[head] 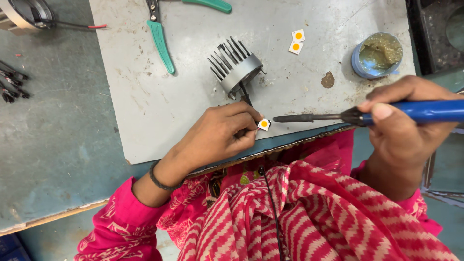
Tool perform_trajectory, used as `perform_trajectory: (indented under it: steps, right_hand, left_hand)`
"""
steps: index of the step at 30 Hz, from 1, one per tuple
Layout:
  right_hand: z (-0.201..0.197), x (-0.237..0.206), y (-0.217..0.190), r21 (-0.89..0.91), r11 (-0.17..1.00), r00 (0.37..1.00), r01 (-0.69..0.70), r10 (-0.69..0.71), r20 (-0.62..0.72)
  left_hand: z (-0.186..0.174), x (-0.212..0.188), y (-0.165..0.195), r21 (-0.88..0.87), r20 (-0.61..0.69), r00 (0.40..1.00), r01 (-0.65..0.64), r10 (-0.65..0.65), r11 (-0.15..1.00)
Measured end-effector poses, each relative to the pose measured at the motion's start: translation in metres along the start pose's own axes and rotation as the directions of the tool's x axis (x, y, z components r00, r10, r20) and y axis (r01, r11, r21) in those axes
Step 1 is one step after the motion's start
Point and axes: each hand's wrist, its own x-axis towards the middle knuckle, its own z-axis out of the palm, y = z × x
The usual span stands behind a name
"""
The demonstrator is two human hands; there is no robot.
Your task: The person solders small LED chips onto wire leads at a workbench using a soldering iron, dipping wire ends into a flux cup and feeding solder. They use pliers to trim and handle wires and position the LED assembly against an aluminum heat sink housing, working on one unit at a time.
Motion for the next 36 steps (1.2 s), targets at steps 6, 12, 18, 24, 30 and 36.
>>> perform_trajectory:
  steps: [6, 12, 18, 24, 30, 36]
  right_hand:
    - [-0.007, -0.012, 0.020, 0.032, 0.986, 0.983, 0.162, -0.158, -0.096]
    - [-0.001, -0.017, 0.024, -0.082, 0.957, 0.957, 0.280, -0.285, -0.052]
    - [0.012, -0.025, 0.014, -0.008, 0.997, 0.992, 0.073, -0.074, -0.107]
    - [0.025, -0.026, 0.010, -0.043, 0.993, 0.986, 0.113, -0.118, -0.117]
    - [0.041, -0.028, 0.002, 0.064, 0.998, 0.987, 0.026, -0.015, -0.161]
    - [0.039, -0.027, 0.004, 0.163, 0.985, 0.998, -0.057, 0.061, -0.016]
  left_hand:
    - [-0.002, -0.005, -0.006, 0.073, -0.037, 0.997, -0.060, 0.063, 0.996]
    - [-0.002, -0.014, -0.010, 0.110, -0.042, 0.996, -0.075, 0.080, 0.991]
    - [-0.006, -0.020, -0.012, 0.147, -0.038, 0.994, -0.100, 0.107, 0.984]
    - [-0.002, -0.028, 0.000, 0.138, -0.089, 0.996, -0.015, 0.028, 0.990]
    - [-0.001, -0.026, 0.010, 0.100, -0.109, 0.992, 0.080, -0.069, 0.992]
    - [-0.008, -0.016, 0.008, 0.080, -0.002, 0.979, 0.205, -0.205, 0.975]
